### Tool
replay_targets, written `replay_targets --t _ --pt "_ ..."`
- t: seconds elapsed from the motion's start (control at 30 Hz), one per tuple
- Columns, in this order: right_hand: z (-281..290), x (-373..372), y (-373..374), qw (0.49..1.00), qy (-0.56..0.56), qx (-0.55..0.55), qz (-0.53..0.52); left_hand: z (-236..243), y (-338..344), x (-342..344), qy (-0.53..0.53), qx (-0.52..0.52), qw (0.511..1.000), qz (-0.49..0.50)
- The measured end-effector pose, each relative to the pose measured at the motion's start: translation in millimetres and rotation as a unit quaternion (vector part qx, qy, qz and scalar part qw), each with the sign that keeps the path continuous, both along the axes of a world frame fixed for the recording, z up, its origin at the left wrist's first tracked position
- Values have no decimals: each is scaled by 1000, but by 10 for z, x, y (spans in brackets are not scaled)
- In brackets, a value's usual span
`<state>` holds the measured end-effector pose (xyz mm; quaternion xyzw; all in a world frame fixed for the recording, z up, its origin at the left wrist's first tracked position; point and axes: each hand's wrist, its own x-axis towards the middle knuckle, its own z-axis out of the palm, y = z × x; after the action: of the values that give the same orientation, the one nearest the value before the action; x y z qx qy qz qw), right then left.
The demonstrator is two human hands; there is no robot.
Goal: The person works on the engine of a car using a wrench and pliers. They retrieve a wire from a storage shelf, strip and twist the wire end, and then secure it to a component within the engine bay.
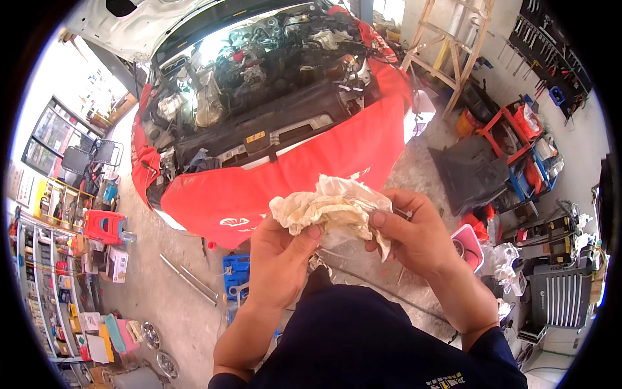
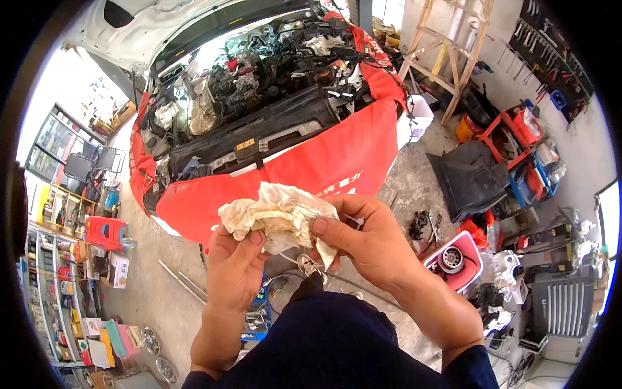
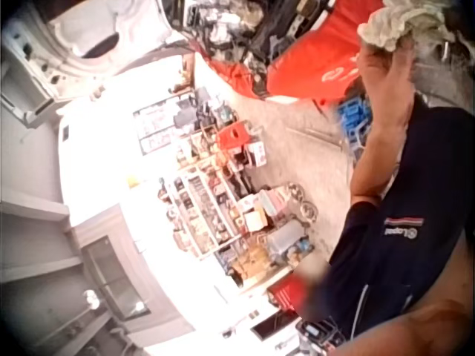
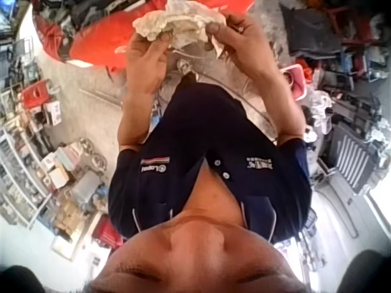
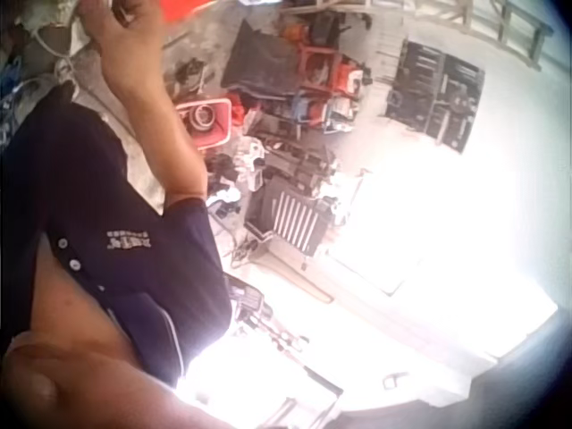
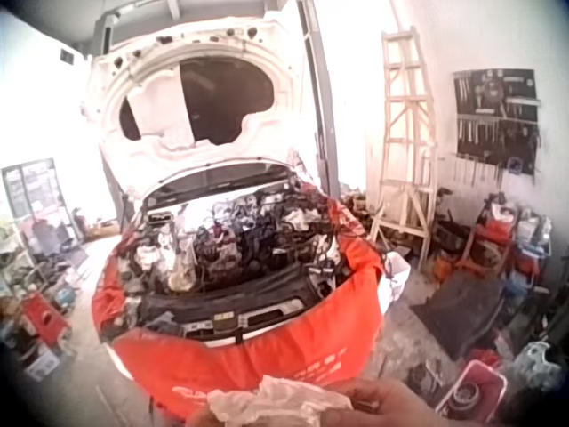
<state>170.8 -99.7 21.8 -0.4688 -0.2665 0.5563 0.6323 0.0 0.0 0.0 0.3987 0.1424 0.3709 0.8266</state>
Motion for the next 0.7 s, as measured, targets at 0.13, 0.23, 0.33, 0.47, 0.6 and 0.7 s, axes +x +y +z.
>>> replay_targets --t 0.13,0.23,0.33,0.47,0.6,0.7 --pt "-95 -57 -78 1000 -24 -3 -12 -84 3 -76 27 13 996 84" --pt "-302 -96 -60 996 -92 -19 -2 -392 184 -299 47 -33 983 176" --pt "-659 -46 174 988 -146 -43 -3 -842 616 -787 149 -112 941 283" --pt "-1026 -56 792 943 -313 -110 33 -1405 1536 -1416 271 -61 865 418" --pt "-1259 -79 1768 849 -517 -79 74 -1786 2589 -1562 290 118 802 508" --pt "-1321 -251 2870 752 -651 10 104 -2358 3583 -1691 469 250 712 458"
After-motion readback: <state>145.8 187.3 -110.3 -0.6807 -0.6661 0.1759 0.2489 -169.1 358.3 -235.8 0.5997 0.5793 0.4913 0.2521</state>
